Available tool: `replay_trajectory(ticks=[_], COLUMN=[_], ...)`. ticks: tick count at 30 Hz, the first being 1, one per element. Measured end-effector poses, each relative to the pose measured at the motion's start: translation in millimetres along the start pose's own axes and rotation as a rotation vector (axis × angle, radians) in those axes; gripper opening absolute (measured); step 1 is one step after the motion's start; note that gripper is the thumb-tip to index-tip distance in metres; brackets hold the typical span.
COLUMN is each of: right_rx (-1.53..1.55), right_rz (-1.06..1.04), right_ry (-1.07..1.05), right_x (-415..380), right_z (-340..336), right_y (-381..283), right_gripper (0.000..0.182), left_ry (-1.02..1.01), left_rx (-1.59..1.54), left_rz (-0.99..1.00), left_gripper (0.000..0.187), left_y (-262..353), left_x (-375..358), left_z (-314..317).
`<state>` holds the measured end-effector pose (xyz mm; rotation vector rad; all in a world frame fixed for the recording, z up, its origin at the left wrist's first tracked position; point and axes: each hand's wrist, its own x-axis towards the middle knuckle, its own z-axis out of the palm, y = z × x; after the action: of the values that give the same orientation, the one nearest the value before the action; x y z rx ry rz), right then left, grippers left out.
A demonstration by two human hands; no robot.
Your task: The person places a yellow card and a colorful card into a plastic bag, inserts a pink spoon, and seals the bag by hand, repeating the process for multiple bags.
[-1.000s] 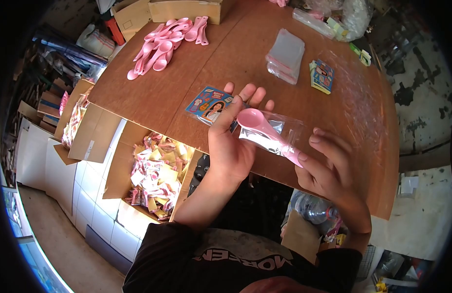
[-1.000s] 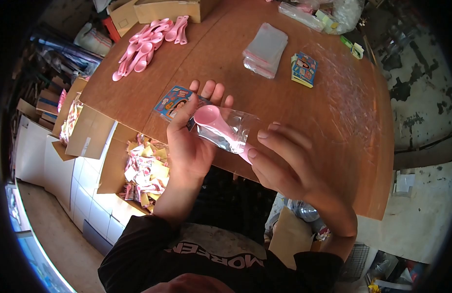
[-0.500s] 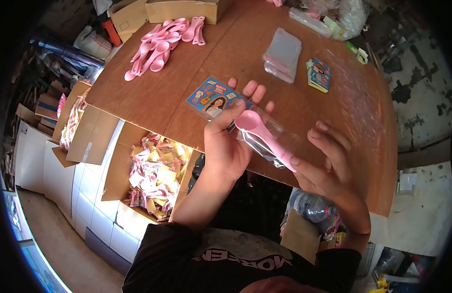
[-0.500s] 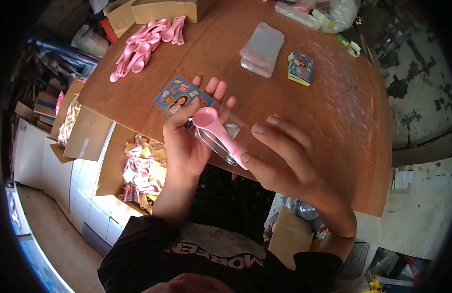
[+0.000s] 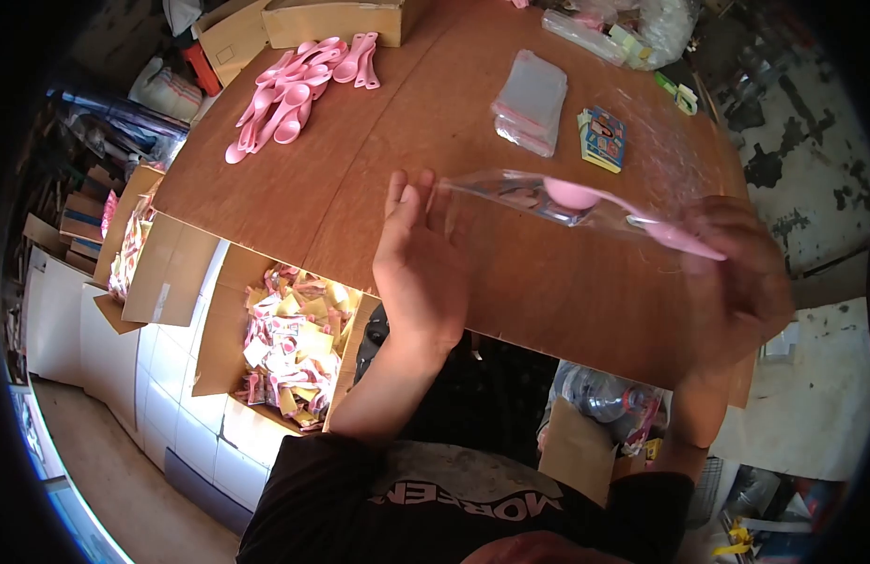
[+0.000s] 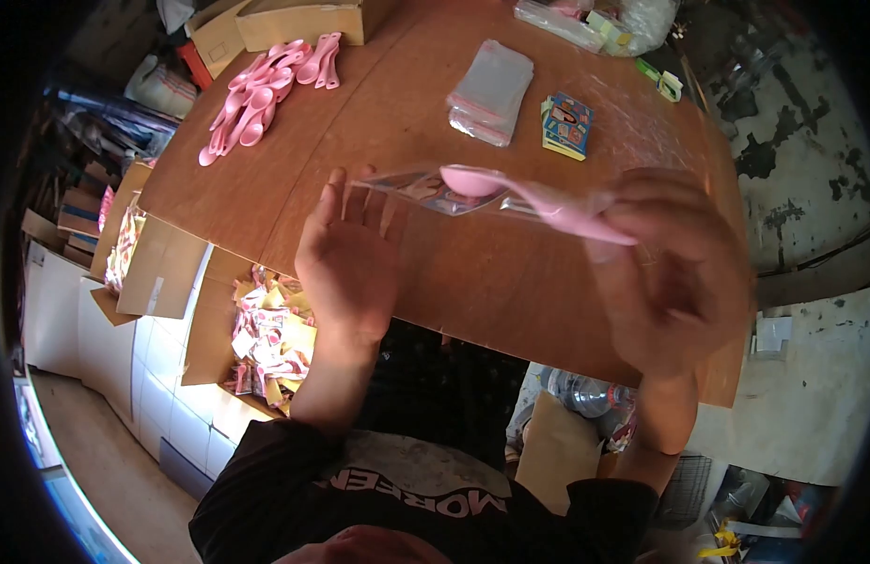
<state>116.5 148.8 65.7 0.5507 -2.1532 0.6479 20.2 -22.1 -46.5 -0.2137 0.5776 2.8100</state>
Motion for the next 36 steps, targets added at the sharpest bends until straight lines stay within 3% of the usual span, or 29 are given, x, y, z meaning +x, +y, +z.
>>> replay_trajectory(ticks=[1,2,3,4,5,6,8,14,16,20,21,25,27,28,30,36], right_rx=[0.044,0.087,0.08,0.151,0.222,0.212,0.323,0.416,0.424,0.504,0.487,0.287,0.003,0.003,-0.227,-0.353], right_rz=[0.109,0.217,0.219,0.371,0.523,0.526,0.578,0.652,0.645,0.699,0.641,0.555,0.186,0.181,-0.062,-0.093], right_ry=[0.109,0.216,0.215,0.035,-0.136,-0.122,-0.301,-0.3,-0.318,-0.285,-0.308,-0.135,-0.139,-0.138,-0.226,-0.221], right_x=[6,10,15,24,31,34,36,35,32,29,27,24,26,28,30,23], right_z=[-9,-14,-11,-4,0,0,3,7,10,14,12,15,11,9,8,11], right_y=[-3,-3,1,9,17,26,42,31,28,18,21,22,19,16,7,9], right_gripper=[0.02,0.017,0.017,0.015,0.014,0.014,0.014,0.019,0.019,0.016,0.015,0.014,0.01,0.01,0.013,0.017], left_ry=[-0.072,-0.077,-0.123,-0.171,-0.181,-0.196,-0.331,-0.613,-0.842,-0.803,-0.74,-0.645,-0.631,-0.617,-0.632,-0.72], left_rx=[0.054,0.054,0.144,0.236,0.285,0.285,0.439,0.807,0.993,0.763,0.767,0.812,0.844,0.877,0.896,1.169], left_rz=[0.119,0.111,0.296,0.478,0.538,0.529,0.624,0.44,0.383,0.111,0.109,0.17,0.187,0.204,0.238,0.483], left_gripper=[0.056,0.056,0.059,0.062,0.062,0.062,0.063,0.05,0.049,0.028,0.019,0.017,0.017,0.016,0.017,0.017], left_y=[2,2,1,0,0,-1,0,7,5,-1,-1,0,0,1,0,4], left_x=[-1,-2,-3,-6,-10,-10,-8,8,15,11,7,4,0,-1,-6,-12], left_z=[-2,0,2,5,10,11,12,22,28,35,39,39,40,41,44,51])
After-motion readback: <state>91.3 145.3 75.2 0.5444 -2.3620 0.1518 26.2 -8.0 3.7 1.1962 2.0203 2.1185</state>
